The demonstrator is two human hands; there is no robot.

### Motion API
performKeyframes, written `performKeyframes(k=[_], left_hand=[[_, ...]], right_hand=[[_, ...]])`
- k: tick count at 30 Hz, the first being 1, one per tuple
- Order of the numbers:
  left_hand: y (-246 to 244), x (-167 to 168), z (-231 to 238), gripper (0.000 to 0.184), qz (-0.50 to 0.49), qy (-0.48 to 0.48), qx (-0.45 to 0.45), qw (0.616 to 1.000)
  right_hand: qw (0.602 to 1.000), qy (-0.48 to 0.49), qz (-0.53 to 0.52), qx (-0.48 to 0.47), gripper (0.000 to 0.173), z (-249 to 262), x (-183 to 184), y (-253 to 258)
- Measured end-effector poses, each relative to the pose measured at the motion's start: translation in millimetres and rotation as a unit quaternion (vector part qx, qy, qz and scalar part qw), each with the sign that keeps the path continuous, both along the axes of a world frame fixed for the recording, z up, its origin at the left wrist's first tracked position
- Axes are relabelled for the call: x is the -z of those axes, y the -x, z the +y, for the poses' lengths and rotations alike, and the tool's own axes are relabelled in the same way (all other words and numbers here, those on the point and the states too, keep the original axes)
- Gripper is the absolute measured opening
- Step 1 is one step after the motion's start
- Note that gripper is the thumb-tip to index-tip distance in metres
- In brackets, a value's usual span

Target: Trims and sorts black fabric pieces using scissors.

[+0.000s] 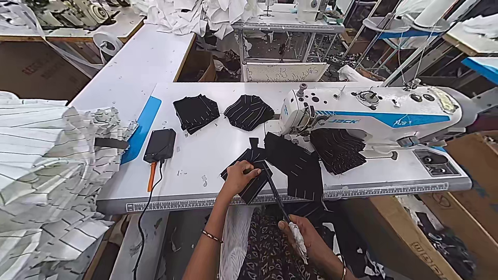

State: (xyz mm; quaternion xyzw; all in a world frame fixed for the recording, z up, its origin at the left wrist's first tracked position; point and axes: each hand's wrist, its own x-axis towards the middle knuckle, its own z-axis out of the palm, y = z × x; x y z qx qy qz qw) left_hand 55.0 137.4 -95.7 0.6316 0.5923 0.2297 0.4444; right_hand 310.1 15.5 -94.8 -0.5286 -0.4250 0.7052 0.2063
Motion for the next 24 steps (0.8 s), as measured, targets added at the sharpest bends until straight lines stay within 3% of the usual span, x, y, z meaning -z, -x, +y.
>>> performKeyframes(k=[24], left_hand=[[8, -17, 17, 0.038, 0.077, 0.044, 0.158, 0.983]], right_hand=[[0.999, 0.011, 0.037, -0.018, 0.031, 27, -4, 3]])
